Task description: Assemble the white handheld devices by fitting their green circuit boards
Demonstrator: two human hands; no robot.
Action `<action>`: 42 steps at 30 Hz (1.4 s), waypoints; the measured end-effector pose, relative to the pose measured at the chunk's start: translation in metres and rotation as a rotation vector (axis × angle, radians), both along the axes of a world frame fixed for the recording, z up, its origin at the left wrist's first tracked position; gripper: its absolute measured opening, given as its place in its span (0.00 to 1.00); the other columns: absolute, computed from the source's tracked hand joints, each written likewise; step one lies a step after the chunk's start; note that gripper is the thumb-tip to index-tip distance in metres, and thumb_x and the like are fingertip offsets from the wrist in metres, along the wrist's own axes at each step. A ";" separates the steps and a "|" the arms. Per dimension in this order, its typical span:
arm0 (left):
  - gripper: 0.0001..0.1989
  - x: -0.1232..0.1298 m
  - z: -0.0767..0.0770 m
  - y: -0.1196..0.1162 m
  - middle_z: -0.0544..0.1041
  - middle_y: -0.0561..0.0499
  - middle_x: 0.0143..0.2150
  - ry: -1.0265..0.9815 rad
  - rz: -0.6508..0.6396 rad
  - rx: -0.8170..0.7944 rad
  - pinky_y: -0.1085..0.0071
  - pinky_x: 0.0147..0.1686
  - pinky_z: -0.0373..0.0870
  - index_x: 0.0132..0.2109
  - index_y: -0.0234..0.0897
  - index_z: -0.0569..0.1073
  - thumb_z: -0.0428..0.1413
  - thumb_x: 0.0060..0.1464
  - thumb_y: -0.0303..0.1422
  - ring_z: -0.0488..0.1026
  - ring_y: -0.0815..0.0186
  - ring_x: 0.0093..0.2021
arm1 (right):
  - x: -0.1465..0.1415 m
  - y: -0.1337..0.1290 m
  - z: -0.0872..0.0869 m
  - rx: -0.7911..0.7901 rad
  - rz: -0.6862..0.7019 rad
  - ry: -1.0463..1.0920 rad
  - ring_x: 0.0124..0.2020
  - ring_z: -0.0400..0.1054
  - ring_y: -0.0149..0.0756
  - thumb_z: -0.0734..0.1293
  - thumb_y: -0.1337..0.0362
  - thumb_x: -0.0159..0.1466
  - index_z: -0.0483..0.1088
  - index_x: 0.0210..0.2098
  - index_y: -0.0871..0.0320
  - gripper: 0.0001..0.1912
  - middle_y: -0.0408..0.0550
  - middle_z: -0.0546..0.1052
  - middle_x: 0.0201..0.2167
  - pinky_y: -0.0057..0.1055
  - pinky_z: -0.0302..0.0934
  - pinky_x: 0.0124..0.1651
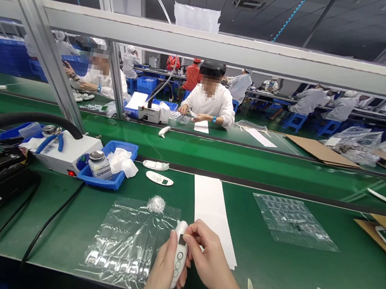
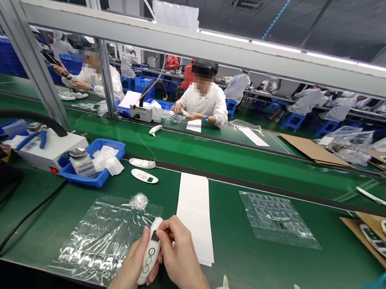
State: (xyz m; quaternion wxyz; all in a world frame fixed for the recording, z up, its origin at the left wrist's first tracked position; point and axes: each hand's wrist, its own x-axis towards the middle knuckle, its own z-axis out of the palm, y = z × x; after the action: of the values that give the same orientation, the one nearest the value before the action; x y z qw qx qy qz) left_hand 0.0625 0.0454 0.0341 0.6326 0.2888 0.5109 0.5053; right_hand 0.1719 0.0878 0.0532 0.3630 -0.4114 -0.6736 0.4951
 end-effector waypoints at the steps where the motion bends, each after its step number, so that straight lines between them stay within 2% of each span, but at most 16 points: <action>1: 0.31 -0.001 -0.001 0.001 0.61 0.58 0.12 0.032 0.001 0.023 0.78 0.12 0.49 0.27 0.36 0.67 0.43 0.53 0.60 0.56 0.74 0.11 | -0.001 0.001 -0.002 -0.055 0.002 0.041 0.19 0.63 0.28 0.62 0.57 0.66 0.62 0.32 0.55 0.10 0.37 0.66 0.23 0.26 0.57 0.24; 5: 0.25 -0.009 -0.008 0.004 0.63 0.59 0.13 0.168 -0.036 0.063 0.79 0.08 0.45 0.28 0.38 0.65 0.52 0.51 0.57 0.56 0.75 0.08 | -0.003 0.007 -0.009 -0.236 0.053 0.220 0.18 0.62 0.30 0.64 0.52 0.64 0.60 0.34 0.54 0.13 0.35 0.65 0.17 0.25 0.55 0.22; 6: 0.25 -0.012 -0.009 0.004 0.63 0.59 0.12 0.183 -0.044 0.066 0.80 0.07 0.45 0.28 0.38 0.65 0.51 0.52 0.57 0.56 0.75 0.07 | -0.002 0.008 -0.007 -0.206 0.059 0.222 0.19 0.63 0.30 0.63 0.52 0.65 0.61 0.36 0.54 0.12 0.38 0.68 0.21 0.26 0.56 0.24; 8: 0.25 -0.020 -0.010 0.003 0.63 0.59 0.11 0.204 -0.069 0.076 0.79 0.07 0.45 0.29 0.38 0.66 0.49 0.53 0.57 0.57 0.73 0.07 | -0.002 0.010 -0.001 -0.082 0.097 0.158 0.27 0.66 0.31 0.61 0.54 0.66 0.65 0.42 0.54 0.11 0.48 0.73 0.38 0.29 0.61 0.31; 10: 0.27 -0.027 -0.006 0.001 0.64 0.58 0.11 0.242 -0.134 0.048 0.78 0.07 0.47 0.30 0.38 0.67 0.46 0.53 0.59 0.58 0.72 0.08 | -0.001 0.013 0.008 0.028 0.221 0.059 0.38 0.68 0.35 0.61 0.56 0.67 0.69 0.46 0.52 0.12 0.52 0.68 0.51 0.32 0.63 0.40; 12: 0.29 -0.038 0.003 0.003 0.67 0.55 0.13 0.326 -0.201 0.015 0.76 0.09 0.55 0.31 0.37 0.69 0.41 0.55 0.59 0.62 0.69 0.11 | -0.001 0.023 0.014 0.056 0.373 -0.009 0.42 0.67 0.38 0.62 0.57 0.66 0.72 0.45 0.52 0.12 0.51 0.70 0.48 0.33 0.63 0.42; 14: 0.29 -0.053 0.015 0.015 0.73 0.51 0.21 0.529 -0.221 0.118 0.73 0.18 0.66 0.34 0.37 0.72 0.36 0.60 0.53 0.71 0.65 0.19 | 0.000 0.045 0.012 0.020 0.410 -0.023 0.37 0.69 0.38 0.65 0.55 0.64 0.75 0.40 0.54 0.12 0.49 0.73 0.39 0.32 0.64 0.37; 16: 0.26 -0.075 0.026 0.038 0.77 0.48 0.32 0.861 -0.192 0.424 0.71 0.34 0.71 0.40 0.38 0.72 0.33 0.65 0.44 0.76 0.63 0.34 | 0.004 0.083 0.004 -0.024 0.256 -0.020 0.30 0.69 0.36 0.67 0.51 0.60 0.75 0.39 0.57 0.16 0.49 0.74 0.34 0.31 0.64 0.30; 19: 0.19 -0.114 0.029 0.093 0.74 0.45 0.45 1.052 -0.087 0.522 0.67 0.51 0.65 0.44 0.36 0.70 0.37 0.66 0.38 0.71 0.62 0.48 | 0.017 0.158 -0.008 -0.005 -0.096 -0.017 0.25 0.69 0.36 0.65 0.46 0.58 0.72 0.43 0.61 0.26 0.50 0.75 0.30 0.34 0.66 0.28; 22: 0.10 -0.145 0.020 0.152 0.72 0.44 0.49 1.245 -0.090 0.529 0.58 0.54 0.64 0.43 0.33 0.71 0.47 0.64 0.32 0.69 0.59 0.52 | 0.027 0.225 -0.012 0.065 -0.302 -0.053 0.31 0.72 0.40 0.61 0.45 0.59 0.67 0.49 0.63 0.30 0.56 0.74 0.38 0.36 0.67 0.35; 25: 0.12 -0.158 0.008 0.197 0.72 0.46 0.52 1.430 -0.145 0.465 0.51 0.52 0.66 0.49 0.35 0.71 0.55 0.60 0.34 0.69 0.57 0.52 | 0.018 0.254 -0.013 0.133 -0.381 -0.165 0.34 0.72 0.42 0.61 0.48 0.59 0.69 0.48 0.63 0.27 0.58 0.74 0.42 0.38 0.67 0.37; 27: 0.15 -0.160 0.002 0.217 0.71 0.45 0.53 1.529 -0.195 0.399 0.50 0.52 0.67 0.51 0.35 0.70 0.56 0.58 0.35 0.69 0.56 0.52 | -0.003 0.251 -0.018 0.179 -0.333 -0.265 0.34 0.72 0.43 0.62 0.51 0.60 0.73 0.40 0.63 0.21 0.56 0.76 0.38 0.38 0.66 0.37; 31: 0.16 -0.158 -0.002 0.241 0.71 0.45 0.54 1.618 -0.306 0.299 0.50 0.51 0.68 0.51 0.35 0.70 0.57 0.58 0.36 0.69 0.55 0.52 | -0.059 0.213 -0.038 0.242 -0.110 -0.472 0.30 0.72 0.41 0.66 0.56 0.58 0.74 0.28 0.59 0.12 0.48 0.77 0.25 0.34 0.62 0.35; 35: 0.16 -0.154 -0.006 0.250 0.71 0.45 0.54 1.557 -0.368 0.290 0.52 0.50 0.69 0.52 0.35 0.70 0.56 0.58 0.36 0.70 0.56 0.51 | -0.097 0.187 -0.051 0.300 -0.042 -0.613 0.40 0.71 0.41 0.68 0.60 0.60 0.73 0.35 0.59 0.08 0.49 0.77 0.35 0.38 0.61 0.45; 38: 0.16 -0.153 -0.007 0.247 0.71 0.45 0.54 1.436 -0.326 0.285 0.52 0.49 0.70 0.52 0.35 0.69 0.56 0.59 0.36 0.71 0.56 0.51 | -0.100 0.187 -0.048 0.310 -0.013 -0.641 0.42 0.70 0.38 0.65 0.60 0.65 0.71 0.38 0.61 0.09 0.47 0.76 0.39 0.42 0.62 0.47; 42: 0.15 -0.154 -0.002 0.229 0.74 0.47 0.47 1.155 -0.238 0.245 0.60 0.40 0.74 0.52 0.35 0.69 0.54 0.60 0.37 0.74 0.62 0.41 | -0.079 0.190 -0.028 0.329 0.014 -0.550 0.37 0.70 0.35 0.64 0.66 0.65 0.72 0.31 0.61 0.07 0.45 0.76 0.32 0.35 0.63 0.43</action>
State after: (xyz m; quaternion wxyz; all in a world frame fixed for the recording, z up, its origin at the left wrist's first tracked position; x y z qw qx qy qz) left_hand -0.0914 0.2742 0.0322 0.2670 0.6426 0.6742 0.2477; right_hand 0.0925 0.2778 0.0254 0.2256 -0.4608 -0.8204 0.2523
